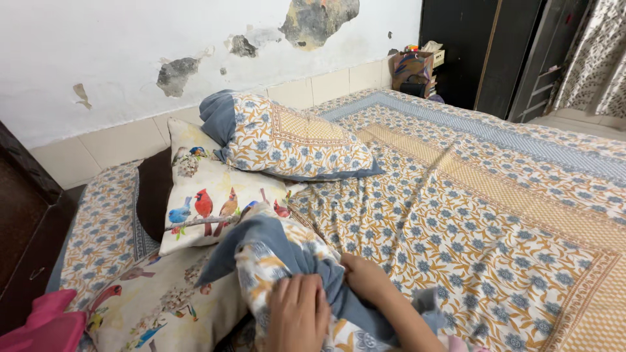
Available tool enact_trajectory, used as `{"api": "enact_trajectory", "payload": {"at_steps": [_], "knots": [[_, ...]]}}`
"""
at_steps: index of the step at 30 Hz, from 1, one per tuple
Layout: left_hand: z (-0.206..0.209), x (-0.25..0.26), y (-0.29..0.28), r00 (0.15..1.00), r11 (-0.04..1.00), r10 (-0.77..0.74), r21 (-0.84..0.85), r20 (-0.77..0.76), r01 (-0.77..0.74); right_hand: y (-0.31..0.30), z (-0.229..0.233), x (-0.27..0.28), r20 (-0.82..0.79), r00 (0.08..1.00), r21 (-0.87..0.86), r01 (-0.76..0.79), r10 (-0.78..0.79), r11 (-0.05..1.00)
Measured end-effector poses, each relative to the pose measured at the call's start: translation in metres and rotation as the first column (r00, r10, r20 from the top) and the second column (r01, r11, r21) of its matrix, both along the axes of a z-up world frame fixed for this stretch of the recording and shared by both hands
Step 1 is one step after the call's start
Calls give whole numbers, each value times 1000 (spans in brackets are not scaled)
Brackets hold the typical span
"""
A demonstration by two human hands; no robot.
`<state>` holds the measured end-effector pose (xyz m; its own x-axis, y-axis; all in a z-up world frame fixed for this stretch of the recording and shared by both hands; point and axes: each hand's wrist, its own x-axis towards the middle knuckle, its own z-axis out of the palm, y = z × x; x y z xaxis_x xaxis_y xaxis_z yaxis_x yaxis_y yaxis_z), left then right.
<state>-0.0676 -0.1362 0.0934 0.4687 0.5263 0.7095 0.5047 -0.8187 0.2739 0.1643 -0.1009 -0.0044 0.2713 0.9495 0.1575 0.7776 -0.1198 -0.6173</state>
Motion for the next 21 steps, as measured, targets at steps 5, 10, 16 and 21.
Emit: {"api": "enact_trajectory", "payload": {"at_steps": [5, 10, 16, 21], "knots": [[13, -41, 17, 982, 880, 102, 446, 158, -163, -6, 4, 18, 24, 999, -35, -40, 41, 999], [-5, -26, 28, 948, 976, 30, 193, 318, -96, -5, 23, 4, 154, 988, -27, -7, 11, 1000], [-48, 16, 6, 980, 951, 161, -286, 116, -122, -25, 27, -20, 288, 940, -51, 208, -185, 977], [-55, 13, 21, 978, 736, -71, -672, -195, -80, -35, 28, -30, 254, 930, -130, 305, -265, 943]]}}
